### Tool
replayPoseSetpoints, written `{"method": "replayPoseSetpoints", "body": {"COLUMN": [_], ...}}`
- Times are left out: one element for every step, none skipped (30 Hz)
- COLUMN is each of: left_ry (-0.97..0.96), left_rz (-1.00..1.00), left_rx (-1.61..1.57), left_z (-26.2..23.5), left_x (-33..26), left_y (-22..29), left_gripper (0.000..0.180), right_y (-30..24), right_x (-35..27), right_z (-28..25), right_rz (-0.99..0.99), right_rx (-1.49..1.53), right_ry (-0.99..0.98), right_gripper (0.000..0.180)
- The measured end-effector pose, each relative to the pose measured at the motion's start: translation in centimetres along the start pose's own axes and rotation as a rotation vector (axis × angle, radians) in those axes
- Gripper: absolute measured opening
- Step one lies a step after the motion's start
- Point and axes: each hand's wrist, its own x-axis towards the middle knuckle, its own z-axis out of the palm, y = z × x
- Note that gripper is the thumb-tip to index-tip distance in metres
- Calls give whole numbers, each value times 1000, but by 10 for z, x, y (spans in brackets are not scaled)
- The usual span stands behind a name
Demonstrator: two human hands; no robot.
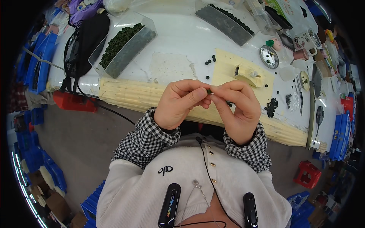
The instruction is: Manually assembling small black plastic components at a factory workstation.
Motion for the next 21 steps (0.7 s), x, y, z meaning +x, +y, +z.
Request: {"method": "replayPoseSetpoints", "body": {"left_ry": [-1, -1, 0, 1, 2, 20, 38, 57, 47, 38, 30, 42, 55, 68, 62, 56, 50, 47, 44, 39, 39], "left_rz": [-3, -6, -6, -7, -8, -11, -15, -19, -10, -1, 7, 5, 3, 0, -7, -14, -21, -52, -82, -113, -109], "left_rx": [27, 55, 75, 95, 114, 119, 125, 131, 123, 115, 107, 124, 141, 159, 150, 140, 131, 87, 43, 0, 1], "left_z": [1, 1, 2, 2, 3, 5, 8, 10, 9, 6, 5, 6, 9, 11, 11, 11, 11, 10, 8, 7, 7], "left_x": [1, 1, 1, 0, 0, 0, 0, 0, 0, 0, 0, -1, -2, -3, -3, -3, -4, -4, -4, -3, -4], "left_y": [1, 1, 1, 1, 2, 2, 3, 3, 3, 2, 2, 3, 4, 6, 7, 7, 8, 9, 9, 9, 9], "left_gripper": [20, 20, 20, 21, 21, 20, 20, 19, 18, 18, 17, 16, 16, 15, 15, 14, 14, 14, 13, 13, 13], "right_y": [1, 0, 0, -1, 0, 1, 1, 1, 0, 0, 0, 0, 0, 0, 0, 0, 0, 0, 0, 0, 1], "right_x": [0, -1, -1, -1, -1, -1, -2, -2, -2, -3, -3, -2, -2, -3, -3, -4, -4, -4, -4, -5, -6], "right_z": [0, 0, 0, 0, 0, 0, -1, 0, 0, 0, 0, -1, -1, -1, 0, 0, -1, -1, -1, -1, 0], "right_rz": [-22, -22, -22, -22, -26, -29, -33, -29, -24, -20, -22, -24, -26, -15, -4, 6, 18, 30, 41, 82, 124], "right_rx": [-9, -17, -26, -34, -48, -62, -76, -77, -77, -78, -80, -81, -83, -68, -54, -39, -12, 15, 43, 111, 180], "right_ry": [2, 12, 22, 32, 37, 43, 48, 56, 63, 70, 68, 66, 64, 61, 58, 55, 36, 16, -3, -13, -22], "right_gripper": [24, 23, 23, 22, 22, 22, 21, 21, 21, 21, 21, 21, 21, 21, 21, 22, 22, 22, 22, 21, 21]}}
